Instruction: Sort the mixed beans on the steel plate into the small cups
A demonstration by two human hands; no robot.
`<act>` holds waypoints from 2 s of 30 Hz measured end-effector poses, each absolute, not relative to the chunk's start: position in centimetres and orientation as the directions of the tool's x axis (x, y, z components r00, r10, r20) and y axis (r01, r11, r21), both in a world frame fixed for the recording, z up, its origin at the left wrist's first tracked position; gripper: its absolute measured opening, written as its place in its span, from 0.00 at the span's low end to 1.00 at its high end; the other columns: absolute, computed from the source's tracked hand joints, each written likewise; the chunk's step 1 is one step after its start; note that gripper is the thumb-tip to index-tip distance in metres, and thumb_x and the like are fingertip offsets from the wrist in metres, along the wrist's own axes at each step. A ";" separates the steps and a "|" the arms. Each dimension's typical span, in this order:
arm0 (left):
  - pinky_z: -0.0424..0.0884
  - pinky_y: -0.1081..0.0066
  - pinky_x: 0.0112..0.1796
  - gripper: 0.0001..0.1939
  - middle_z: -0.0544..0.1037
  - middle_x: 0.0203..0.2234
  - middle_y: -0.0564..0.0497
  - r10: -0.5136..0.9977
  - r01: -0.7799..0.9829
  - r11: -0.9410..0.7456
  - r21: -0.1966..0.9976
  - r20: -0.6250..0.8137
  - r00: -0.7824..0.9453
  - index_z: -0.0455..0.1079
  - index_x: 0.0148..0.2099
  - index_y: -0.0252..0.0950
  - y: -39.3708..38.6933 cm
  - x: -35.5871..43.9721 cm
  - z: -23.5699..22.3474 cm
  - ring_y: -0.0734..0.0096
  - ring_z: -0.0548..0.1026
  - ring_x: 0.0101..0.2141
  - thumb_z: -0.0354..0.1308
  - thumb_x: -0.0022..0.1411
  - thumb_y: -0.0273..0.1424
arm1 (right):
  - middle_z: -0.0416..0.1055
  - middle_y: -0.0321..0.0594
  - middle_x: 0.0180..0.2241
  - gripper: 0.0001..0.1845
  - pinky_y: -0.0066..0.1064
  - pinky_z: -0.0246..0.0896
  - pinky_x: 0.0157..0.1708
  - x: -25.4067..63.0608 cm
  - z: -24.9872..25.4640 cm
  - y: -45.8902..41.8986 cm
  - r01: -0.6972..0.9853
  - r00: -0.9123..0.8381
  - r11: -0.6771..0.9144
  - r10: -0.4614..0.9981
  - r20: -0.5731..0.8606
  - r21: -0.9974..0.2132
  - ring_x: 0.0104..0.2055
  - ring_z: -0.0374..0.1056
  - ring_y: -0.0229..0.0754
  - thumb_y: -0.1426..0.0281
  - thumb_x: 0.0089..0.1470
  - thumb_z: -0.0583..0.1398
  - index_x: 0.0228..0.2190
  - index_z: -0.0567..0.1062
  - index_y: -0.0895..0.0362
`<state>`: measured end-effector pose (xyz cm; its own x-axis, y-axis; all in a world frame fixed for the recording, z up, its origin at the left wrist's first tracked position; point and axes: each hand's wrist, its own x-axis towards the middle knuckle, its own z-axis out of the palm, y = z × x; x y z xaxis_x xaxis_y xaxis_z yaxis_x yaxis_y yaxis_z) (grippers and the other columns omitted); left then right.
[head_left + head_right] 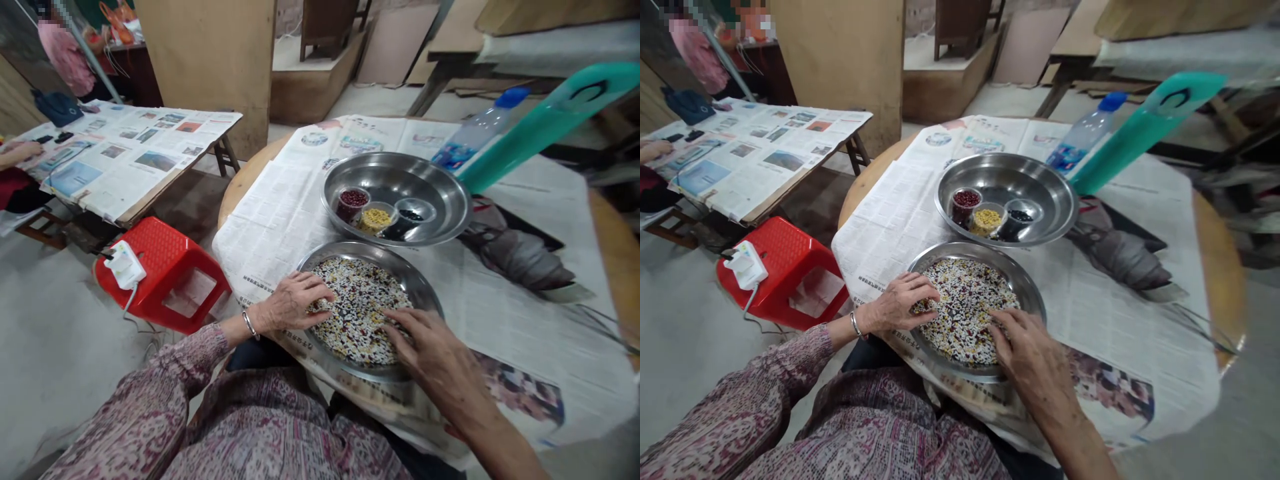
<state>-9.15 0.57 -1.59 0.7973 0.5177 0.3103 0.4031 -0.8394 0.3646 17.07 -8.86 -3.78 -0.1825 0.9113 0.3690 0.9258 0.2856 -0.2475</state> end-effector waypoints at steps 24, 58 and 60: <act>0.70 0.69 0.44 0.07 0.76 0.35 0.49 0.341 0.318 -0.828 0.462 -0.037 0.939 0.71 0.41 0.35 1.4 -1.8 0.5 0.66 0.73 0.41 0.55 0.62 0.21 | 0.76 0.48 0.40 0.14 0.39 0.68 0.46 13.3 -4.2 -9.2 0.813 0.301 0.104 0.767 0.567 -0.572 0.42 0.72 0.45 0.72 0.59 0.54 0.41 0.77 0.59; 0.70 0.69 0.37 0.08 0.71 0.41 0.48 0.431 0.432 -0.823 0.368 -0.090 0.898 0.66 0.48 0.35 -0.2 -2.9 -0.3 0.68 0.72 0.37 0.53 0.67 0.26 | 0.76 0.47 0.42 0.15 0.43 0.67 0.49 12.8 -4.3 -9.2 0.765 0.375 0.109 0.727 0.576 -0.635 0.46 0.71 0.46 0.71 0.60 0.53 0.45 0.76 0.57; 0.71 0.68 0.38 0.06 0.72 0.39 0.48 0.452 0.430 -0.815 0.388 -0.041 0.891 0.67 0.46 0.34 0.5 -1.2 -0.8 0.68 0.72 0.37 0.51 0.68 0.27 | 0.75 0.48 0.43 0.16 0.44 0.67 0.50 12.8 -4.3 -9.3 0.762 0.383 0.102 0.726 0.572 -0.639 0.47 0.71 0.46 0.71 0.61 0.52 0.46 0.75 0.57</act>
